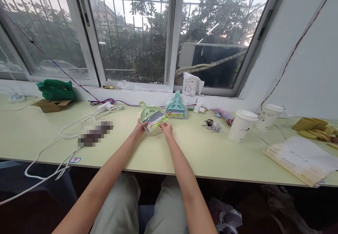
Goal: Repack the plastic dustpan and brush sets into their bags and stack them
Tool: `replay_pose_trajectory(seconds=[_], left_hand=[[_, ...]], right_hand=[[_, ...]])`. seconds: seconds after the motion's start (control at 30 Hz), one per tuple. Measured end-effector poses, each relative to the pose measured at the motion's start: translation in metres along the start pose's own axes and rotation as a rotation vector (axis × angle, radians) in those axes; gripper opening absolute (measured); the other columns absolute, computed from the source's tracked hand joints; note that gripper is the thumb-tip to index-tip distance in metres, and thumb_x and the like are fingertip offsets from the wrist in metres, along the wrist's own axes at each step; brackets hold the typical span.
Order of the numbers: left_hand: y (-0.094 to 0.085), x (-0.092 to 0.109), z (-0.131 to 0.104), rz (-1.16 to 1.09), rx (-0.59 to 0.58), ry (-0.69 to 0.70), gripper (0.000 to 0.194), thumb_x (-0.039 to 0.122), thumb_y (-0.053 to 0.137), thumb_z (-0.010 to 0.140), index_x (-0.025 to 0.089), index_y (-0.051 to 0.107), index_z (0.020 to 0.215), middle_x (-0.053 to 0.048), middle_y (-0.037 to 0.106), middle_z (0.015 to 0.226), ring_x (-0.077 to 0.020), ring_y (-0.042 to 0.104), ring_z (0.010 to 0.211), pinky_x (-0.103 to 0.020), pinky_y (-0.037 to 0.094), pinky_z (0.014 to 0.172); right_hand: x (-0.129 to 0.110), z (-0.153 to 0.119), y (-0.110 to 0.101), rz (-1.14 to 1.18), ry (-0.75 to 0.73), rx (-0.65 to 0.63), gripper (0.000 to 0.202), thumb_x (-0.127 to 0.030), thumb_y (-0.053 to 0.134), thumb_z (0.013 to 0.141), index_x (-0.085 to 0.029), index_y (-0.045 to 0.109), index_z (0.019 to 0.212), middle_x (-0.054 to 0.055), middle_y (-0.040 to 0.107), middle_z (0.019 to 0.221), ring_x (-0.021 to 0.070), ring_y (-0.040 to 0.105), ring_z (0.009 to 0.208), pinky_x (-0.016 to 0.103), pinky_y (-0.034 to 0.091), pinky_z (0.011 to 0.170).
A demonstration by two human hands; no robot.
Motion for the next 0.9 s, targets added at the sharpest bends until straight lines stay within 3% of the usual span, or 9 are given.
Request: replay_pose_trajectory(seconds=[0.1,0.2,0.3,0.4,0.53,0.6,0.7,0.77,0.9], left_hand=[[0.008,-0.004,0.0,0.125,-0.164,-0.043,0.051,0.032,0.079,0.065,0.024,0.052,0.108,-0.002,0.067,0.098,-0.0113,0.065,0.068,-0.025,0.05,0.068],[0.001,-0.003,0.002,0.239,-0.161,-0.024,0.042,0.044,0.078,0.064,0.02,0.058,0.092,-0.004,0.068,0.095,-0.0122,0.066,0.068,-0.026,0.05,0.069],[-0.01,-0.004,0.004,0.321,-0.115,-0.057,0.047,0.044,0.081,0.061,0.017,0.062,0.093,-0.008,0.068,0.092,-0.0152,0.066,0.067,-0.029,0.051,0.065],[-0.012,-0.009,0.003,0.393,-0.176,-0.118,0.055,0.045,0.082,0.06,0.015,0.065,0.102,-0.011,0.07,0.092,-0.0167,0.066,0.066,-0.03,0.051,0.063],[-0.012,-0.014,0.002,0.519,-0.281,-0.177,0.044,0.038,0.086,0.053,0.01,0.071,0.083,-0.012,0.071,0.082,-0.017,0.066,0.068,-0.027,0.05,0.061],[-0.017,-0.014,0.004,0.585,-0.274,-0.201,0.039,0.038,0.087,0.051,0.009,0.072,0.073,-0.012,0.07,0.074,-0.016,0.064,0.063,-0.025,0.049,0.058],[-0.031,-0.001,0.01,0.585,-0.186,-0.155,0.034,0.035,0.086,0.053,0.011,0.074,0.075,-0.012,0.071,0.075,-0.0123,0.06,0.057,-0.022,0.045,0.051],[-0.046,0.016,0.015,0.504,-0.079,-0.085,0.031,0.031,0.084,0.057,0.012,0.074,0.079,-0.012,0.072,0.083,-0.0107,0.06,0.058,-0.019,0.043,0.048],[-0.1,0.058,0.016,0.086,0.351,0.126,0.033,0.033,0.07,0.077,0.015,0.067,0.104,-0.01,0.069,0.101,-0.0104,0.066,0.075,-0.015,0.049,0.056]], right_hand=[[0.012,0.008,-0.015,0.059,0.04,0.068,0.034,-0.032,0.08,0.058,-0.016,0.061,0.082,0.003,0.071,0.072,0.0165,0.068,0.067,0.024,0.054,0.056],[0.015,0.012,-0.029,0.099,0.05,0.107,0.04,-0.024,0.079,0.06,-0.017,0.059,0.095,0.004,0.072,0.081,0.0164,0.069,0.07,0.026,0.056,0.06],[0.014,0.014,-0.034,0.115,0.064,0.073,0.042,-0.018,0.078,0.06,-0.016,0.06,0.098,0.005,0.073,0.082,0.0172,0.069,0.071,0.028,0.058,0.062],[0.013,0.015,-0.038,0.09,0.068,0.079,0.041,-0.015,0.077,0.06,-0.015,0.062,0.098,0.005,0.073,0.083,0.0169,0.069,0.071,0.029,0.058,0.064],[0.013,0.013,-0.036,0.072,0.122,0.035,0.041,-0.013,0.076,0.061,-0.014,0.063,0.101,0.003,0.072,0.076,0.0157,0.068,0.066,0.029,0.058,0.062],[0.012,0.011,-0.032,0.092,0.153,-0.017,0.037,-0.011,0.077,0.061,-0.014,0.065,0.097,0.002,0.072,0.072,0.0151,0.067,0.064,0.029,0.058,0.062],[0.007,0.008,-0.034,0.176,0.179,-0.066,0.033,-0.009,0.078,0.059,-0.014,0.067,0.089,0.002,0.073,0.072,0.0152,0.067,0.063,0.029,0.058,0.064],[0.005,0.009,-0.043,0.238,0.184,-0.028,0.031,-0.007,0.079,0.058,-0.014,0.067,0.085,0.002,0.072,0.071,0.0157,0.067,0.064,0.029,0.059,0.065],[0.009,0.012,-0.076,0.333,0.191,0.214,0.024,-0.008,0.077,0.06,-0.014,0.066,0.081,0.002,0.071,0.068,0.0178,0.068,0.068,0.03,0.06,0.064]])
Point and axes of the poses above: each hand's wrist, its own z-axis towards the middle knuckle, its own y-axis out of the palm, x = y × z, the point moved 8 cm from there along z, towards the middle knuckle
